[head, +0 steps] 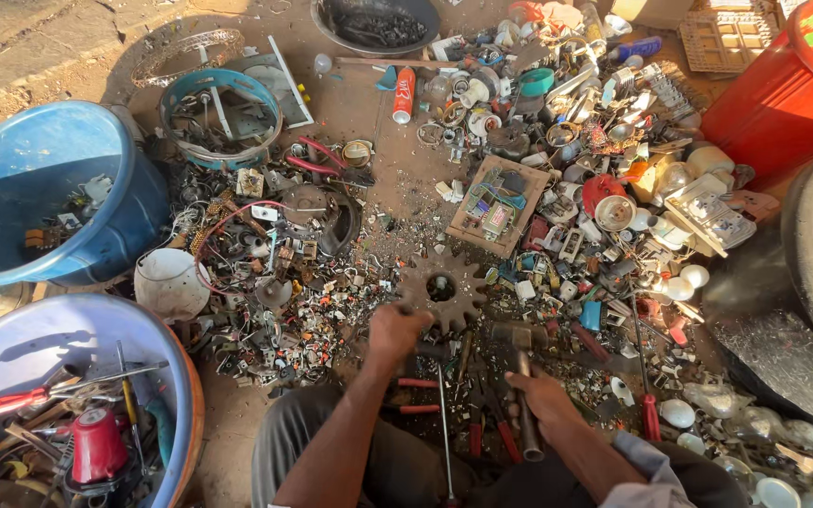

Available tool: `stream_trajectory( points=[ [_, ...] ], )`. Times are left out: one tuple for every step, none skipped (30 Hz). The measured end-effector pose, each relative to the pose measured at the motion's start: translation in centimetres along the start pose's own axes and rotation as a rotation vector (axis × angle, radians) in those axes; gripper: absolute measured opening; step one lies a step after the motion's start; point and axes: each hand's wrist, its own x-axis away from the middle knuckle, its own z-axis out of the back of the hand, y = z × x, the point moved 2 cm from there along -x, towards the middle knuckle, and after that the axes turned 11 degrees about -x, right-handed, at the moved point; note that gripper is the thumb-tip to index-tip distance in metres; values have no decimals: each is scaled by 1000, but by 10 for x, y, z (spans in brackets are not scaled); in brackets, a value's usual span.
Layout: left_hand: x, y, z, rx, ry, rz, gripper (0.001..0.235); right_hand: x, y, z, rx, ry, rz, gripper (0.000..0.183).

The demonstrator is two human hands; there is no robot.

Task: The person sits on the ground in a cluttered outdoor area and uses a hammer and a metal rod to strike a large metal gear. They repeatedly hit the gear to dislodge a small metal piece, then use pliers to remove the piece from the gear's center.

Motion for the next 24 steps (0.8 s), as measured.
stream_trajectory(
  points=[
    [9, -1, -10, -213, 37, -95, 30, 1, -1, -3, 19, -18, 19, 42],
    [17, -3, -21, -427, 75, -190, 31, 3, -2, -5, 37, -36, 38, 38],
    [23, -5, -30, -512, 108, -196, 30, 4, -3, -7, 56, -55, 56, 35],
    [28, -7, -39, -597, 142, -202, 29, 6, -3, -7, 60, -62, 59, 34],
    [30, -7, -45, -682, 177, -210, 28, 8, -4, -7, 62, -68, 64, 33],
    [30, -6, -49, -686, 186, -239, 29, 8, -5, -7, 65, -74, 70, 31],
    [31, -7, -53, -692, 190, -266, 30, 9, -4, -6, 66, -76, 80, 30],
    [33, -7, -56, -698, 195, -293, 31, 10, -3, -4, 67, -77, 91, 30],
    [33, -6, -54, -653, 183, -262, 30, 9, -5, -5, 67, -82, 107, 29],
    [32, -5, -50, -608, 171, -231, 29, 8, -6, -5, 68, -83, 105, 28],
    [34, -7, -47, -565, 153, -199, 29, 8, -5, -4, 66, -81, 100, 26],
    [34, -5, -41, -455, 166, -274, 28, 7, -5, -3, 64, -79, 94, 25],
    [34, -3, -36, -345, 176, -347, 28, 6, -6, -1, 60, -83, 90, 25],
    [33, 0, -31, -235, 185, -417, 28, 4, -7, 0, 57, -87, 85, 26],
    [32, -2, -26, -39, 111, -317, 25, 4, -7, 0, 55, -91, 79, 26],
    [29, -2, -22, 155, 37, -213, 23, 5, -6, -1, 55, -89, 71, 26],
    [27, -1, -18, 353, -32, -108, 20, 5, -7, -2, 59, -88, 67, 26],
    [25, 1, -15, 544, -82, -55, 16, 6, -9, -4, 64, -88, 64, 26],
    [23, 5, -14, 736, -134, 0, 12, 7, -11, -5, 81, -79, 65, 27],
    [21, 8, -13, 928, -186, 55, 8, 7, -13, -6, 98, -71, 67, 29],
    [20, 11, -13, 952, -194, 101, 8, 7, -14, -7, 114, -64, 66, 30],
    [17, 13, -13, 975, -202, 147, 8, 6, -17, -9, 133, -64, 52, 31],
    [16, 13, -15, 995, -212, 199, 8, 7, -15, -9, 150, -62, 33, 32],
    [14, 13, -17, 971, -209, 225, 9, 6, -15, -9, 167, -60, 13, 32]
  ],
)
